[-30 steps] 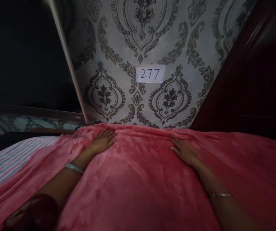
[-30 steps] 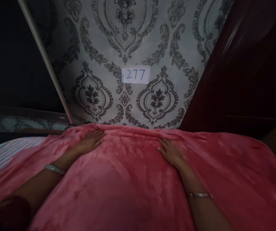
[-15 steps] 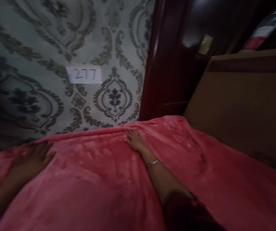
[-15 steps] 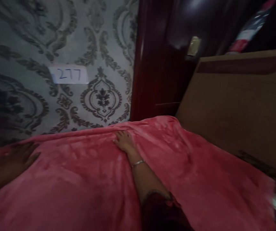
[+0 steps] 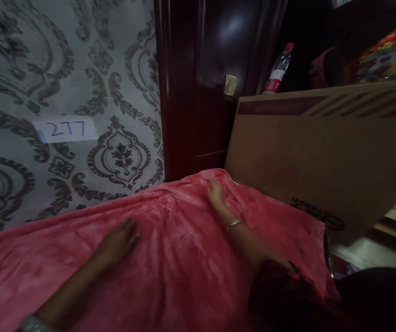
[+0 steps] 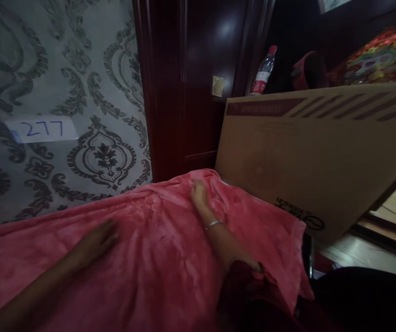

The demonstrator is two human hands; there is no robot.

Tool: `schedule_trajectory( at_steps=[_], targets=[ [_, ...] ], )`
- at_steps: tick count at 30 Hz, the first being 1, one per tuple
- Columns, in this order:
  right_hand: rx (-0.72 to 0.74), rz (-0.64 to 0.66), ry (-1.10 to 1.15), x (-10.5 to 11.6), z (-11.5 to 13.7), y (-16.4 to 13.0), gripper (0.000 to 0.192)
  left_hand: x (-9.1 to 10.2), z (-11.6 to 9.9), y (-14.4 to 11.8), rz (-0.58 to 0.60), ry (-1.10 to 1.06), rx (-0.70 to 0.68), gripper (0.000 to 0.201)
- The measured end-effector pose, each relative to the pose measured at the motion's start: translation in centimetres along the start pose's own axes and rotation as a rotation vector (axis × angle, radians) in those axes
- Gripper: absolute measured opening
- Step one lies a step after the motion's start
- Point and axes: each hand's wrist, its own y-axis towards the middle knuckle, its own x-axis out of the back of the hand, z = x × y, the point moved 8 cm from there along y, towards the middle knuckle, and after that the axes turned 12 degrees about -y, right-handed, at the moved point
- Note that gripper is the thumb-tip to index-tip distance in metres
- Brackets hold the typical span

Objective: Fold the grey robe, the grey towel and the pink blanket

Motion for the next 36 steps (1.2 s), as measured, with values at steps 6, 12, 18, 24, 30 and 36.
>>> schedule_trajectory(
  at_steps=[6,12,18,24,30,36],
  targets=[
    [-0.419,0.029,-0.217,3.9,-19.9,-2.5,0.053,-4.7,-7.8,0.8,0.059,0.146,-0.026,0.058],
    [-0.415,0.190,-0.316,2.5,-25.1,-4.3,0.034,-5.4,-7.0,0.8,0.035,0.163,-0.023,0.059],
    [-0.470,0.062,-0.466,6.1,-26.8,-5.3,0.051,-5.4,-6.6,1.0,0.021,0.164,-0.021,0.058],
    [-0.386,0.088,-0.498,7.0,-25.7,-5.6,0.043,-5.2,-7.1,0.8,0.032,0.163,-0.042,0.058],
    [-0.301,0.145,-0.440,7.4,-22.5,-4.5,0.044,-5.0,-7.3,0.8,0.052,0.173,-0.025,0.058],
    [-0.050,0.380,-0.344,6.4,-19.1,-4.9,0.028,-4.9,-7.5,0.9,0.075,0.183,-0.040,0.058]
  ],
)
